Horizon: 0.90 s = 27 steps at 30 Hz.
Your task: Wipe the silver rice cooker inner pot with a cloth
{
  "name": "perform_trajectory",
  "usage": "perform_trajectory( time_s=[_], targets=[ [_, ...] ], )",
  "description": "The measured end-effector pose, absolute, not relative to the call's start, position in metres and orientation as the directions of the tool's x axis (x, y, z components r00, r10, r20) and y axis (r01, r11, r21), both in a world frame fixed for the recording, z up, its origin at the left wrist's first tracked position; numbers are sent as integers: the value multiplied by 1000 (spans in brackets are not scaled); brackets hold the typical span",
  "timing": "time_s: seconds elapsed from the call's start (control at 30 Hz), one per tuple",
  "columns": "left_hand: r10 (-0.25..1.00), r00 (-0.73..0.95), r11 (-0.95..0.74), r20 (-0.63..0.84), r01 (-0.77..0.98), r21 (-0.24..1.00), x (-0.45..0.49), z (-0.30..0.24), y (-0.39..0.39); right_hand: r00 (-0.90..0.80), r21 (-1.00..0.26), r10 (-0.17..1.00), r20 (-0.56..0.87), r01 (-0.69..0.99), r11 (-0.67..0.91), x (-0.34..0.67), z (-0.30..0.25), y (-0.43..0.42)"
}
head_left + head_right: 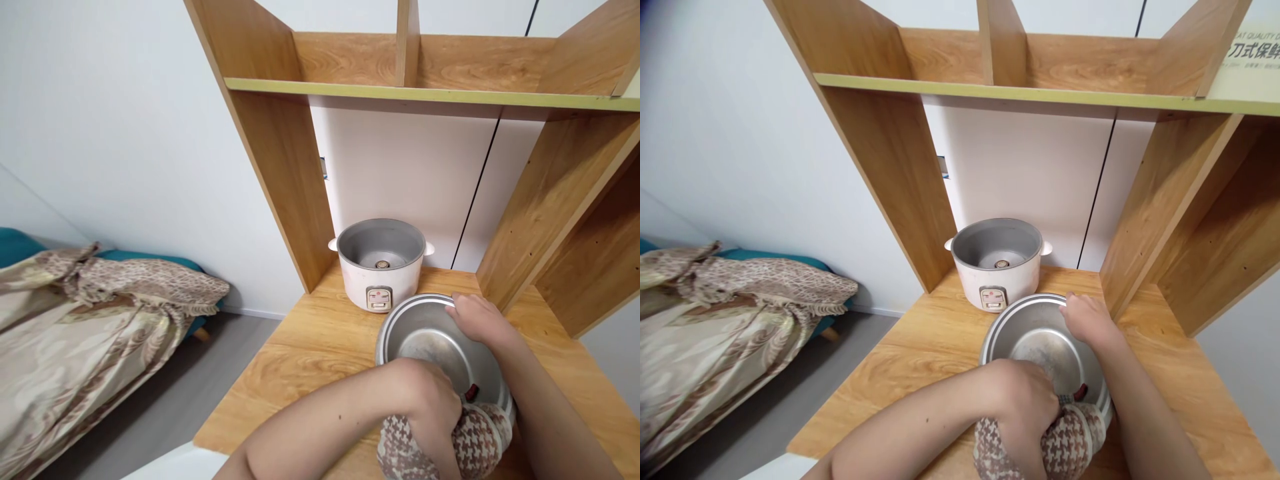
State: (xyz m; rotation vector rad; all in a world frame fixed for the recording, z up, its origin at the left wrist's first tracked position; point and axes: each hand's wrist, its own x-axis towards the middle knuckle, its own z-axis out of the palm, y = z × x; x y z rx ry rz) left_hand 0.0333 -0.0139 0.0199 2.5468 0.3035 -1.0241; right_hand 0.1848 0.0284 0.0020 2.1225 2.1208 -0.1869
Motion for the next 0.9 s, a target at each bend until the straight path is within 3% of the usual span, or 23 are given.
perform_trajectory(
  time_s=[0.27, 0.47, 0.7, 0.9],
  targets=[
    [53, 713, -882, -700, 361, 301, 33, 20, -13, -19, -7, 983, -180, 1000, 18, 187, -1, 30],
    [116, 690, -884, -714, 400, 244, 34, 20, -15, -26, -16, 985, -170, 1000, 23, 188, -3, 31],
    [51, 683, -876, -728, 381, 295, 35, 17, -14, -32, -26, 987, -156, 999, 29, 188, -3, 31],
    [53, 724, -912, -688, 316, 263, 33, 20, -15, -36, -32, 986, -161, 999, 31, 188, -2, 31]
  ],
)
